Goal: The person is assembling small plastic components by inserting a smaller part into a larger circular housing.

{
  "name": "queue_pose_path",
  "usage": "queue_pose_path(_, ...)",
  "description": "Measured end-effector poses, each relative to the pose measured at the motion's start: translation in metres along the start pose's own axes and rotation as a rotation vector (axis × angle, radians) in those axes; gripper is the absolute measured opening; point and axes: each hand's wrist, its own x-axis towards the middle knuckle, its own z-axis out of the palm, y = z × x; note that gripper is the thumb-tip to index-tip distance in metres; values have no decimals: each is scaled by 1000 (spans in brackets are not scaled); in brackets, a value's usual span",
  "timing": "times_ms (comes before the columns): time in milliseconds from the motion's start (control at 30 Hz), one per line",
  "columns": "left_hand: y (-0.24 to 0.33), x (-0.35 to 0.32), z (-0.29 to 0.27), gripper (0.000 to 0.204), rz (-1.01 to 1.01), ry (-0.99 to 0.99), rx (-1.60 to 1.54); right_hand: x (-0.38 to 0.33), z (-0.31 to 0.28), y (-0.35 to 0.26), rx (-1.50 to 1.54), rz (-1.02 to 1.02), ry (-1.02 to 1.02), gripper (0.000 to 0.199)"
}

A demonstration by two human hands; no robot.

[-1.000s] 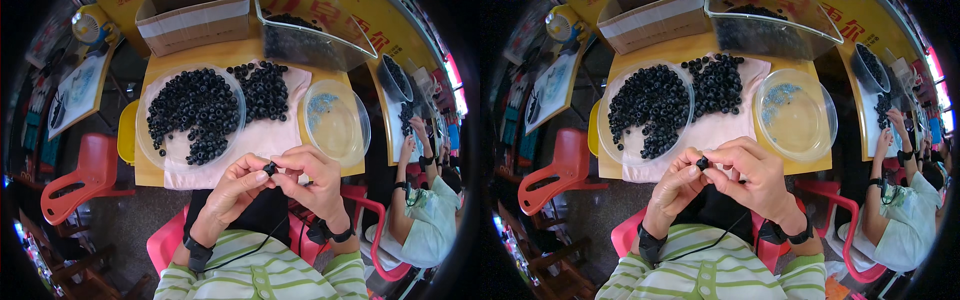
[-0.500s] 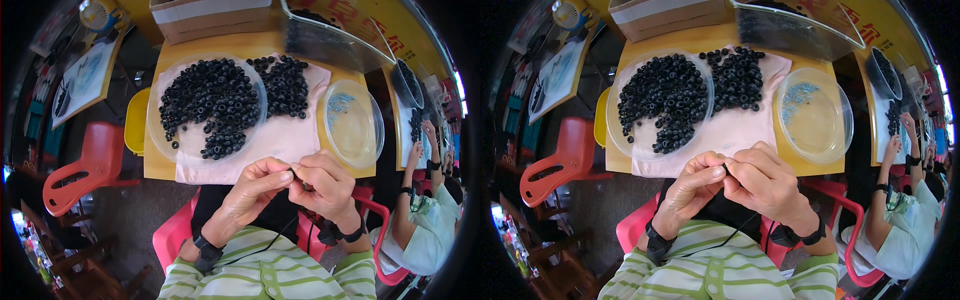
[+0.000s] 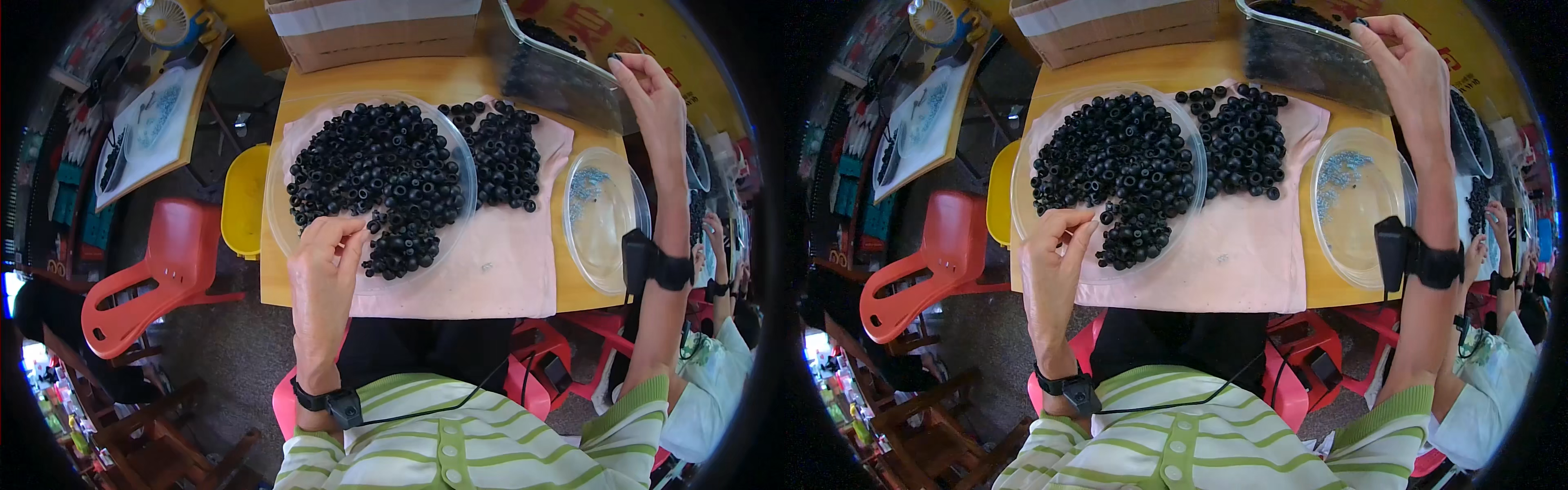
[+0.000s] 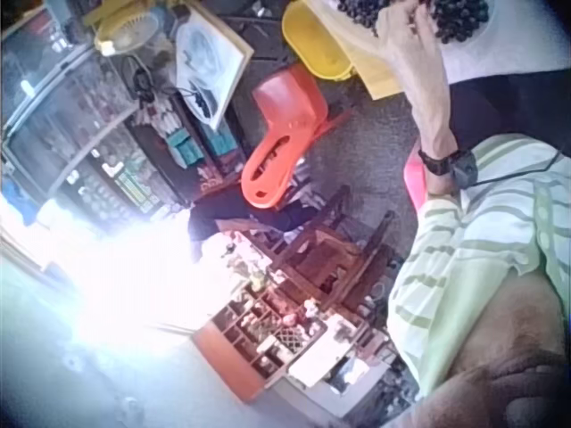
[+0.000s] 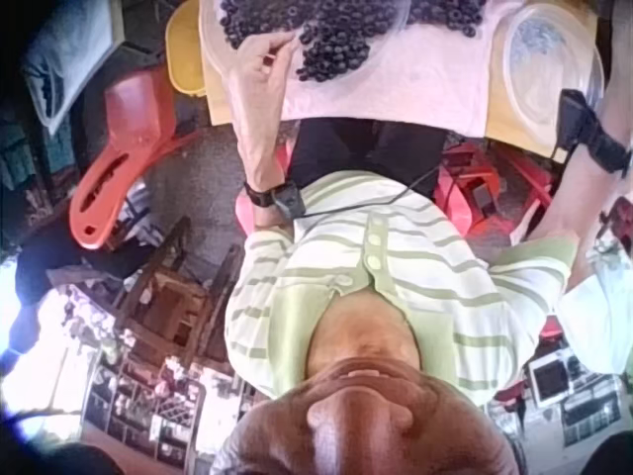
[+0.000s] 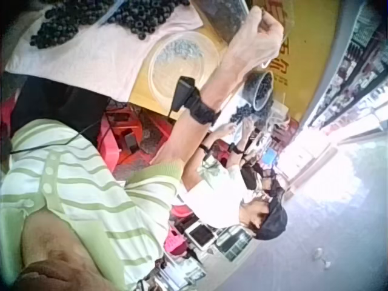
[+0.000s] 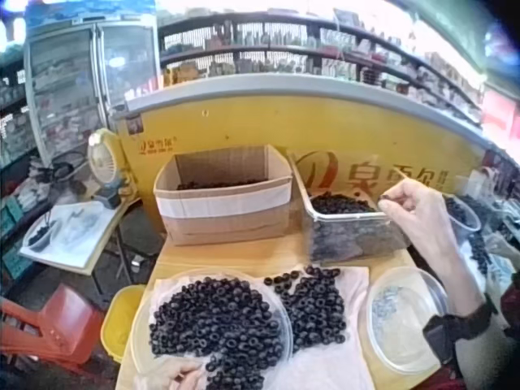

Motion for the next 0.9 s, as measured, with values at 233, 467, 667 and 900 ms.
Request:
queue_pose_path(233, -7, 6, 9, 11, -44, -34, 21, 18, 14, 24, -150, -11, -53, 44)
queue_pose_path(467, -18, 5, 14, 15, 3, -67, 68, -73, -12, -58, 124, -96, -161, 21)
queue_pose_path(667, -12, 5, 12, 14, 55, -112, 72, -193, 18, -75, 329, -246, -446, 13)
queue_pose_path(900, -4, -2, 3, 14, 64, -54, -35, -221, 37, -73, 164, -454, -407, 18)
